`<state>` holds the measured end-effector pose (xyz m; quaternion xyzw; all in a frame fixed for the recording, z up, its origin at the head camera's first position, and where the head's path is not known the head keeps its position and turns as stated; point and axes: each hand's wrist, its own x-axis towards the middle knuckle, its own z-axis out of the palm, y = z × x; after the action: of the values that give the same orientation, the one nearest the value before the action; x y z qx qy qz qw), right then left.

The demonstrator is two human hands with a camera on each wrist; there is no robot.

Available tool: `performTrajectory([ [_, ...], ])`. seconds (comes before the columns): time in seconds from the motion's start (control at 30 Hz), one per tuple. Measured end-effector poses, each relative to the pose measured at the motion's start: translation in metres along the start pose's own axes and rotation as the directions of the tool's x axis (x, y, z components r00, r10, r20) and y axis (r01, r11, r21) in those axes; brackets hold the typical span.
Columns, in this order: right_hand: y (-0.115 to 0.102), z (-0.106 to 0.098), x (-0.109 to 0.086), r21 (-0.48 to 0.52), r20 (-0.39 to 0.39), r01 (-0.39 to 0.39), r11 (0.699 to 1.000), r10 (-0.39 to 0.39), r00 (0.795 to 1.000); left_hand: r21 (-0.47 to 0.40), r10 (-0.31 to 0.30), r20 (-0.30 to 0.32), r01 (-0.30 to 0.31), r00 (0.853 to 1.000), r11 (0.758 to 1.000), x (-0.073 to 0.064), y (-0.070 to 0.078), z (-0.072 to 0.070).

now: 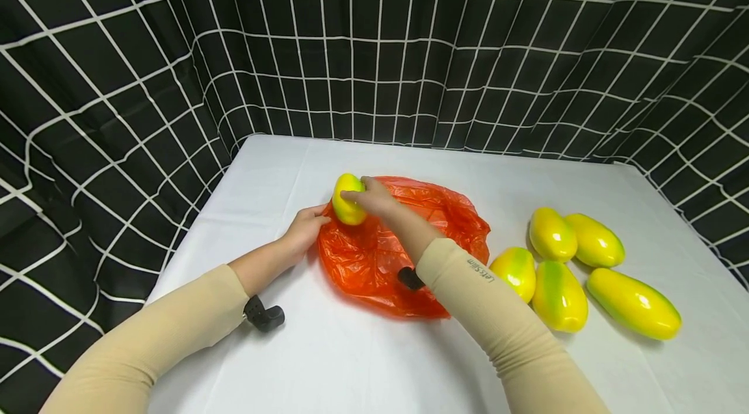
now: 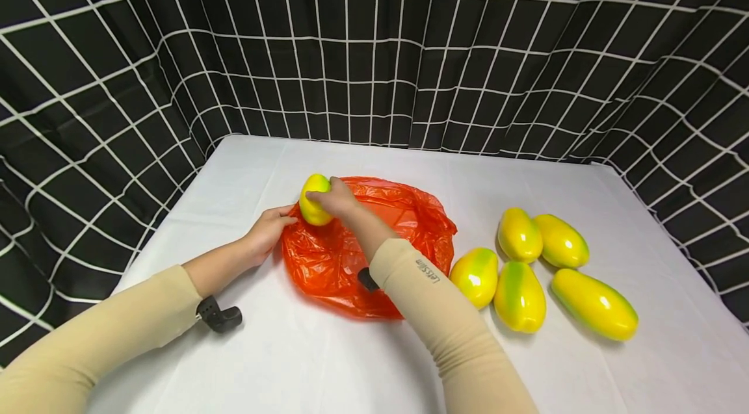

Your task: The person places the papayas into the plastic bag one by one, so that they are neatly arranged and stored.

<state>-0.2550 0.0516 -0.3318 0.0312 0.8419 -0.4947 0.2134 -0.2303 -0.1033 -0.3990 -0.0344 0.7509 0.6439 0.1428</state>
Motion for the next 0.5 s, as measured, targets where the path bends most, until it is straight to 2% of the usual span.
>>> performTrajectory([
  [0.27,0.005,0.006,0.002,0.001,0.001,0.017,1.000,-0.017,1.000,-0.017,0.011,0.036,-0.011,0.999,1.000,0.001,0.001,0.001],
  [0.5,0.011,0.008,0.004,0.008,-0.002,0.026,1.000,-0.026,1.000,-0.016,-0.002,0.051,0.003,0.999,1.000,0.000,0.001,0.001],
])
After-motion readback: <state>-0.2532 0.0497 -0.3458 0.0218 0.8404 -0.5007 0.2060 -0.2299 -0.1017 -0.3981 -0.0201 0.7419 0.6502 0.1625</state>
